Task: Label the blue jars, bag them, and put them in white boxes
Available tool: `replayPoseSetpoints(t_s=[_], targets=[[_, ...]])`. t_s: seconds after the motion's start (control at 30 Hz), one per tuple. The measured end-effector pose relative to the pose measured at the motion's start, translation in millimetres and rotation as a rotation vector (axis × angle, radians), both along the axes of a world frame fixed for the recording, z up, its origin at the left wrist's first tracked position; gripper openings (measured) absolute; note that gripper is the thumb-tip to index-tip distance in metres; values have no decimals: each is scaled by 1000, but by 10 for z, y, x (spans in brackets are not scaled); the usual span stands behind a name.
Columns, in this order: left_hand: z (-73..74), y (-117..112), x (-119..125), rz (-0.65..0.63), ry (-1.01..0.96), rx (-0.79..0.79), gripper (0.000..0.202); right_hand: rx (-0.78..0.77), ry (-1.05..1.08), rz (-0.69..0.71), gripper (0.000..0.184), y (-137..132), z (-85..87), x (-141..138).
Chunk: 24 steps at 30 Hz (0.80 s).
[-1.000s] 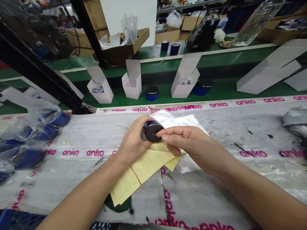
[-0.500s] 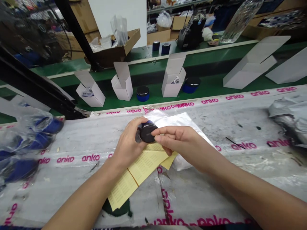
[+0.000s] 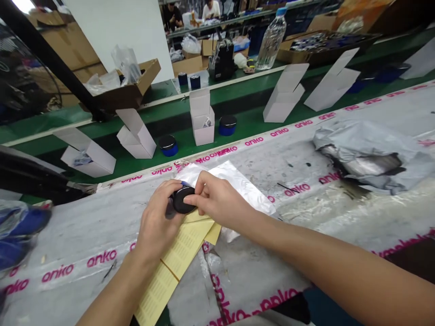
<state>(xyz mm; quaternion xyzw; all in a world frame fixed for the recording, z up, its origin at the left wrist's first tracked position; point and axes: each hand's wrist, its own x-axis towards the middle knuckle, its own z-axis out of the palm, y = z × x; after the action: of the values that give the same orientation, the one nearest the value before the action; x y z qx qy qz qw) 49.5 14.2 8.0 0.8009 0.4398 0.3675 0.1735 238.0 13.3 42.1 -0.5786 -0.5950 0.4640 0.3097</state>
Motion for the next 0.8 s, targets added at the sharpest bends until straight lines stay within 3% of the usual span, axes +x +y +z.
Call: replayPoseSetpoints(t_s=[0.1, 0.2, 0.3, 0.4, 0.5, 0.67, 0.73, 0.8], targets=[[-10, 18, -15, 81, -61, -109, 48, -61, 122, -7, 25, 139, 54, 267], [-26, 58, -68, 130, -141, -244, 66, 127, -151, -1, 17, 268, 29, 516], [-32, 96, -122, 128, -146, -330, 78, 264, -494, 161, 10, 332, -61, 588], [-4, 102, -153, 111, -105, -345, 84, 283, -582, 240, 17, 336, -112, 550], [69, 78, -173, 114, -99, -227, 75, 284, -542, 216, 19, 311, -52, 563], [222, -39, -135, 27, -247, 74, 36, 442, -233, 228, 14, 202, 181, 634], [269, -113, -66, -46, -330, 0, 31, 581, -152, 254, 15, 137, 246, 599], [307, -186, 22, -106, -406, -162, 40, 747, -135, 285, 16, 73, 280, 533]])
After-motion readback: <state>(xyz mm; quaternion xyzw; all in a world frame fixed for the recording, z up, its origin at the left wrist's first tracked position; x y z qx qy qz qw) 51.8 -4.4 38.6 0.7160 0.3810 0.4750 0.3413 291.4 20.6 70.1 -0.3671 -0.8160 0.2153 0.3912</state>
